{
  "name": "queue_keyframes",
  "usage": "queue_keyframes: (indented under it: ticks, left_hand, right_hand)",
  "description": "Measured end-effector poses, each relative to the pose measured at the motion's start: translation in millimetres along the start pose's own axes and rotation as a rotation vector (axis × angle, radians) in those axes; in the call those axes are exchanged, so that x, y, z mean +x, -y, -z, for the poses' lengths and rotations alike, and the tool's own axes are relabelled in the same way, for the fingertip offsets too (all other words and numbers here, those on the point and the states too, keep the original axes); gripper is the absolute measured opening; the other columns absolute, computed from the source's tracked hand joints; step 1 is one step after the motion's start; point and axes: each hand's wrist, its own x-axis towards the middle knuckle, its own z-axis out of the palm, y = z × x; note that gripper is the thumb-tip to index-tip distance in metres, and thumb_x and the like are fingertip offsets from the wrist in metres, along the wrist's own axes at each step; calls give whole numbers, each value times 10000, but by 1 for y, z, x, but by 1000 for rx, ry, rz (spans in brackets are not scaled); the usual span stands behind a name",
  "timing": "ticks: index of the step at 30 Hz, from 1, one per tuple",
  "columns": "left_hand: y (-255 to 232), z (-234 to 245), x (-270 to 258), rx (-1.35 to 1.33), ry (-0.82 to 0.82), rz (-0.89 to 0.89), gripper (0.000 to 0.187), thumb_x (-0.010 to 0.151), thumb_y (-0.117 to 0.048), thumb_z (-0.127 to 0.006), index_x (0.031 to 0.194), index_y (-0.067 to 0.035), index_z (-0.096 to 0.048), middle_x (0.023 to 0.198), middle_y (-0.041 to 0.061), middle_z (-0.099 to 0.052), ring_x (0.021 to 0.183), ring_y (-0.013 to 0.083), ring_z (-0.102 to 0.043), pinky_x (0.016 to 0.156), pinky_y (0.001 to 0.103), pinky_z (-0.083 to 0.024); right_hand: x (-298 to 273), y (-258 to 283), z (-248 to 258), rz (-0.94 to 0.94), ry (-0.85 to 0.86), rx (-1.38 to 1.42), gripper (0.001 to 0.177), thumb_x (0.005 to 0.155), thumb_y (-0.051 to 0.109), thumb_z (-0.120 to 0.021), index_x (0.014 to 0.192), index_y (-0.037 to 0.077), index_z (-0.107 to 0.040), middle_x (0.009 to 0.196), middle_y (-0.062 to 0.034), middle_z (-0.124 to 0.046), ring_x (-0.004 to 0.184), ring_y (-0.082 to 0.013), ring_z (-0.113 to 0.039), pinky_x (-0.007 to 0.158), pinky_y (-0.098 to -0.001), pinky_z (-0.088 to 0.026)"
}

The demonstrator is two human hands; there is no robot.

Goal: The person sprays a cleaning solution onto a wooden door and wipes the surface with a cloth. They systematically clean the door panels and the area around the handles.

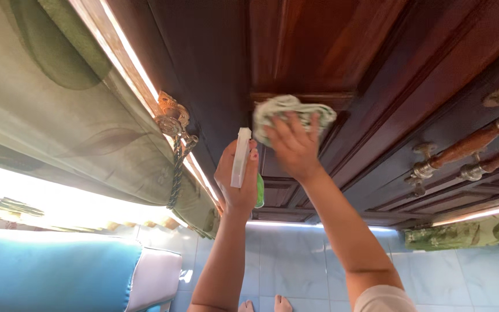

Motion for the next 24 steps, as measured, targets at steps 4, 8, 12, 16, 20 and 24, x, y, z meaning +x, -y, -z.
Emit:
queue_keyframes:
  ticks: [4, 8, 12, 16, 20, 24]
  left_hand:
    - [8, 0, -2, -29, 4, 20, 279, 1006, -149, -645, 1233, 14, -651, 1050, 92, -745, 827, 105, -672, 740, 256, -553]
    - [9, 6, -8, -26, 6, -8, 260, 1007, -139, -648, 1221, 7, -659, 1064, 98, -747, 848, 131, -684, 760, 273, -560]
    - [9, 18, -10, 74, -2, -57, 230, 1002, -128, -649, 1189, 4, -679, 1042, 108, -748, 874, 169, -717, 775, 293, -569]
    - [28, 25, -19, 87, 23, -84, 254, 987, -118, -664, 1198, 24, -659, 1063, 135, -743, 918, 223, -738, 803, 323, -583]
    - [63, 21, -32, 74, 29, -141, 259, 972, -101, -673, 1191, 37, -658, 1055, 149, -739, 931, 255, -736, 819, 342, -582]
    - [102, 18, -58, 48, 54, -109, 255, 960, -81, -682, 1179, 49, -665, 1045, 160, -732, 919, 263, -727, 816, 349, -576]
  right_hand:
    - [-43, -20, 6, -240, -88, -65, 253, 1056, 79, -571, 1251, 108, -728, 1443, -111, -591, 1491, -383, -353, 1250, -622, -134]
    - [-36, 10, -12, -232, -84, 11, 301, 1052, 49, -522, 1291, 69, -704, 1439, -123, -551, 1489, -395, -373, 1266, -683, -162]
    - [-17, 30, -12, 62, 4, -9, 282, 1050, 177, -595, 1306, 134, -704, 1431, -37, -598, 1432, -263, -466, 1226, -671, -186]
    - [-47, 33, -21, 182, 137, -56, 259, 993, 189, -653, 1243, 141, -698, 1399, -19, -616, 1361, -198, -534, 1178, -677, -250]
    - [-110, 42, -47, 267, 270, 1, 341, 946, 236, -652, 1273, 165, -720, 1424, 8, -621, 1374, -157, -519, 1173, -576, -347]
    - [-179, 55, -81, 304, 333, 109, 367, 931, 211, -662, 1285, 126, -702, 1432, -10, -616, 1413, -159, -493, 1170, -522, -392]
